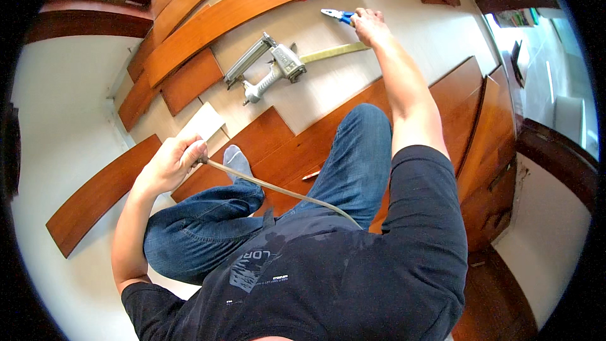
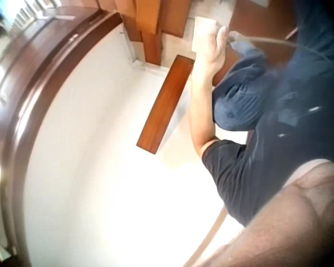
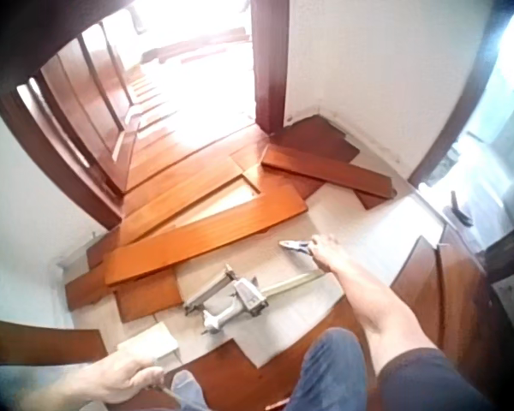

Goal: The person installs wood flooring by connecting a pneumatic nailer to an air hose, aligning wood planks against a wall using a square and pencil, and securing the planks to the subfloor with a pneumatic nailer and a hammer.

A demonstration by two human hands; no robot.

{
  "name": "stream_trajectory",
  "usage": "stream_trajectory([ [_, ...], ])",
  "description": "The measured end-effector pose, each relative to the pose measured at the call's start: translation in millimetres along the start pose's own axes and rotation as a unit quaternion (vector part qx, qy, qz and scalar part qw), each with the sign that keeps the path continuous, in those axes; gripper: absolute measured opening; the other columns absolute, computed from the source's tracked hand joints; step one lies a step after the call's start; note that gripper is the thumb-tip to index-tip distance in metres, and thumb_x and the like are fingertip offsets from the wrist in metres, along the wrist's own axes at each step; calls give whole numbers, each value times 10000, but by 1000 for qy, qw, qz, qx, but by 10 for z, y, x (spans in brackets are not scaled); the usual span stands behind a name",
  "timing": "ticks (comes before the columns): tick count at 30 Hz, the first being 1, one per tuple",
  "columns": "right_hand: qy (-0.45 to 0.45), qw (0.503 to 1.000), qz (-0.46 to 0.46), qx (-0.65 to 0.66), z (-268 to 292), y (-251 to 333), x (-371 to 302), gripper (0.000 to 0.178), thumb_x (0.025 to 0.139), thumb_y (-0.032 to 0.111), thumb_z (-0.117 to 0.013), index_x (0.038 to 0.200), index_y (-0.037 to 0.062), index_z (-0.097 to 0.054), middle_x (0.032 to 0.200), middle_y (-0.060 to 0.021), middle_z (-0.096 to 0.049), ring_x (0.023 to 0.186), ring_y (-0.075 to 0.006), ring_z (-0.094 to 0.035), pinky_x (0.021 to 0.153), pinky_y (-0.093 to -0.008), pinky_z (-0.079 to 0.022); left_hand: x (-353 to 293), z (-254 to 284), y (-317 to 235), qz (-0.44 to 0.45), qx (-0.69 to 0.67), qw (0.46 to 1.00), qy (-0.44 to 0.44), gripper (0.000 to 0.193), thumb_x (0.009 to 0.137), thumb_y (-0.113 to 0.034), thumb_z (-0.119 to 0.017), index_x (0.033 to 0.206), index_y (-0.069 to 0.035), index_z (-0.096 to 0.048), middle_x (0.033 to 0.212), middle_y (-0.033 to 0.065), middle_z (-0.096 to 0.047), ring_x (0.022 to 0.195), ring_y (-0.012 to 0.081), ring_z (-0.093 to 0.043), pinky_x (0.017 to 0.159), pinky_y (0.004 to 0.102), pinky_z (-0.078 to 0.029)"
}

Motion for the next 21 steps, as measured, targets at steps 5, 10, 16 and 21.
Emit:
stream_trajectory([
  [5, -40, 935, 39, 350, 649, 1582, -26, 398, 1014, 311, -611, 1316, 53, -623, 1301, -167, -655, 1232, -275, -606, 1055, -432, -474, 249, 76, 83, 11, 23, 999, -25, 177, 998, -167, -666, 1028, -18, -575, 841, 94, -631, 786, 171, -599, 737, 338, -511],
  [10, 223, 445, -20, 867, 1444, 3094, -1092, 451, 1059, 466, -561, 1317, 95, -565, 913, -7, -587, 774, -102, -554, 681, -272, -479, 1171, -86, 298, -46, -88, 995, -9, 351, 931, -169, -748, 1185, -30, -549, 998, 80, -634, 902, 166, -611, 827, 320, -517],
  [16, 108, 462, -179, 862, 1528, 2471, -1573, 439, 1102, 466, -453, 1390, 143, -529, 641, 64, -379, 503, -35, -331, 449, -201, -286, 2094, -437, 1005, -80, -51, 995, -34, 623, 916, -410, -765, 1353, -49, -504, 1217, 132, -625, 1156, 243, -602, 1031, 398, -464],
  [21, 22, 505, -125, 854, 1823, 2362, -1903, 464, 1090, 504, -455, 1279, 86, -525, 660, 33, -415, 529, -53, -373, 460, -213, -325, 2365, -1078, 1443, -53, 291, 955, -26, 615, 922, -457, -715, 1301, -26, -494, 1178, 222, -660, 1133, 391, -637, 967, 479, -514],
])
Point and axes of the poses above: each hand's wrist, its own x-axis towards the middle knuckle, its own z-axis out of the back of the hand, y = z × x, the point moved 7 cm from there along x, towards the middle knuckle
